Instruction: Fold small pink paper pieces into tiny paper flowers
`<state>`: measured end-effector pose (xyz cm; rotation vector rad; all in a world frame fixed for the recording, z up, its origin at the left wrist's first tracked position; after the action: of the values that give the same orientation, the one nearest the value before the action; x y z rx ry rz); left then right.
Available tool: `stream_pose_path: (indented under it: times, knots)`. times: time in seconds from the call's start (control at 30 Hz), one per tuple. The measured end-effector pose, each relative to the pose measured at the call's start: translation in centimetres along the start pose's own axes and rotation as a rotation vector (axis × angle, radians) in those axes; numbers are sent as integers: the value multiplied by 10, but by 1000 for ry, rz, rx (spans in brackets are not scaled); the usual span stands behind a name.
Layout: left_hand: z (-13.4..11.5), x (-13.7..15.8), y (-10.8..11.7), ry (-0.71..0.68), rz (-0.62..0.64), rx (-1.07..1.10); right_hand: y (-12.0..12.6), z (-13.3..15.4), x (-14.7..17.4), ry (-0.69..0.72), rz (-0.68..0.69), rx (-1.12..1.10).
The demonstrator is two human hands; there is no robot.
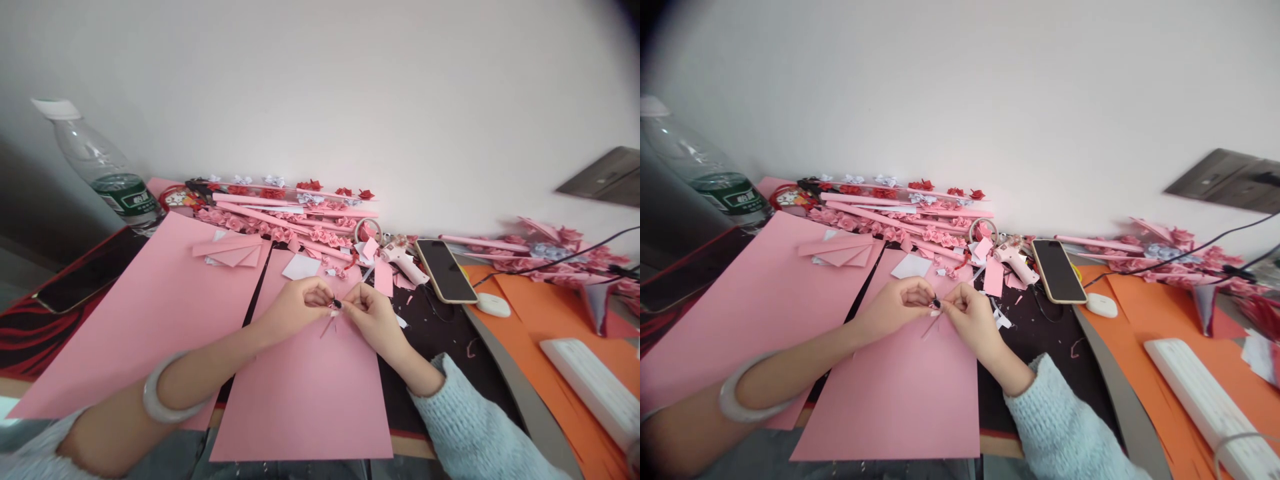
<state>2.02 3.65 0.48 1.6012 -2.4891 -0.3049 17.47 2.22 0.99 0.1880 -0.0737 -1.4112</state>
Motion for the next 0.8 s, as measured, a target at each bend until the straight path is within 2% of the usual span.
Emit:
stream_pose_path:
  times: [0.2,0.43,0.57,0.7,0.8]
  knots:
    - [1,0,0,-9,-15,-18,-3,-2,-1,-90,72,-54]
    - [4,-1,0,-11,9,25,1,3,-1,7,30,-65]
    - [5,-1,0,-10,-14,0,-1,2,0,-12,40,2]
    - [4,-1,0,-5,-8,0,-1,-1,0,-53,57,-25]
    - [5,-2,0,3,5,23,2,1,-1,8,21,-38]
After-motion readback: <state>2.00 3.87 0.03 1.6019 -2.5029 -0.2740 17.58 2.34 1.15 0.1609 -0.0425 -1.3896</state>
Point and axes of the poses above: each hand's wrist, its own x-axis away from the middle knuckle, its own y-axis out of the back of the hand, z = x × y, the point moved 3 cm from there along -x, towards the middle knuckle, and after that the axes turned 13 degrees about -x, right-handed, at the moved point
